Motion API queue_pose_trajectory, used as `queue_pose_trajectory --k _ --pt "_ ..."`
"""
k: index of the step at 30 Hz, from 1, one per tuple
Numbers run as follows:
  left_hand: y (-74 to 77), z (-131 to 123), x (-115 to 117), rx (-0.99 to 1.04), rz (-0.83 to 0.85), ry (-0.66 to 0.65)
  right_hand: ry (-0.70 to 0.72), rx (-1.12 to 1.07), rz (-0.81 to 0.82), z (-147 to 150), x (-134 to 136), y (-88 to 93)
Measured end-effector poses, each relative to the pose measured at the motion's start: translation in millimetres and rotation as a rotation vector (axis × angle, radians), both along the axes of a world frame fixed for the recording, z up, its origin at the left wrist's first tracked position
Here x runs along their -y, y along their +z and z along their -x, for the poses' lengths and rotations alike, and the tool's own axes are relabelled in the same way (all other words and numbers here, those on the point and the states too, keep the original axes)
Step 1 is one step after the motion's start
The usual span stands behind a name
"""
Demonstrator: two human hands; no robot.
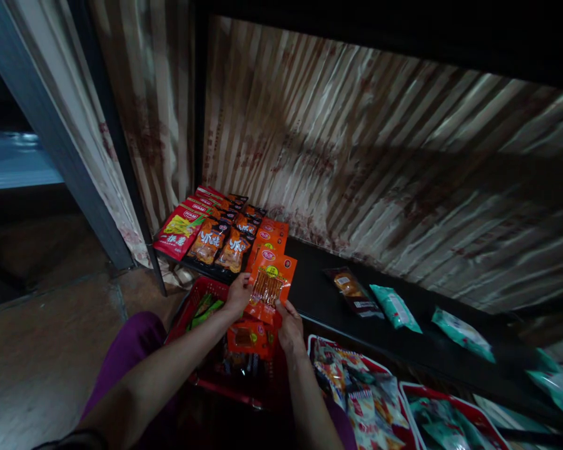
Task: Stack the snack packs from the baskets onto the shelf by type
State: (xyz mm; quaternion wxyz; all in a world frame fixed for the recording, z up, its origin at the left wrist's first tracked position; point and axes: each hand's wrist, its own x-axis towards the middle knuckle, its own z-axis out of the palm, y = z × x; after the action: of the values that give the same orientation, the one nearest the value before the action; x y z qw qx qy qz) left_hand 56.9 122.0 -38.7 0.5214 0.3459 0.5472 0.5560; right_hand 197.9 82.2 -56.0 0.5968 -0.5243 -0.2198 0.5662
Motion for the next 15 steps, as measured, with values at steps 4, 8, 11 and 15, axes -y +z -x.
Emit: queue_pose_trajectory --k 4,8,11,15 --pt "4.3 -5.6 -22.3 -0.103 -0.058 -0.016 -0.03 0.004 -0.015 -3.7 -33.2 2.2" --pt "2.3 -9.0 -39.4 -0.18 -0.106 -0.009 -0.05 0.005 -0.009 -6.7 -58.8 4.2" --pt "2.4 -9.9 -48.1 -0.235 -0.158 0.007 -0.043 0.026 -0.039 -7.2 -72.8 5.0" --pt "4.4 -11.0 -57.5 -0.323 -0.191 0.043 -0.084 0.055 -0.047 -5.9 -88.1 3.5"
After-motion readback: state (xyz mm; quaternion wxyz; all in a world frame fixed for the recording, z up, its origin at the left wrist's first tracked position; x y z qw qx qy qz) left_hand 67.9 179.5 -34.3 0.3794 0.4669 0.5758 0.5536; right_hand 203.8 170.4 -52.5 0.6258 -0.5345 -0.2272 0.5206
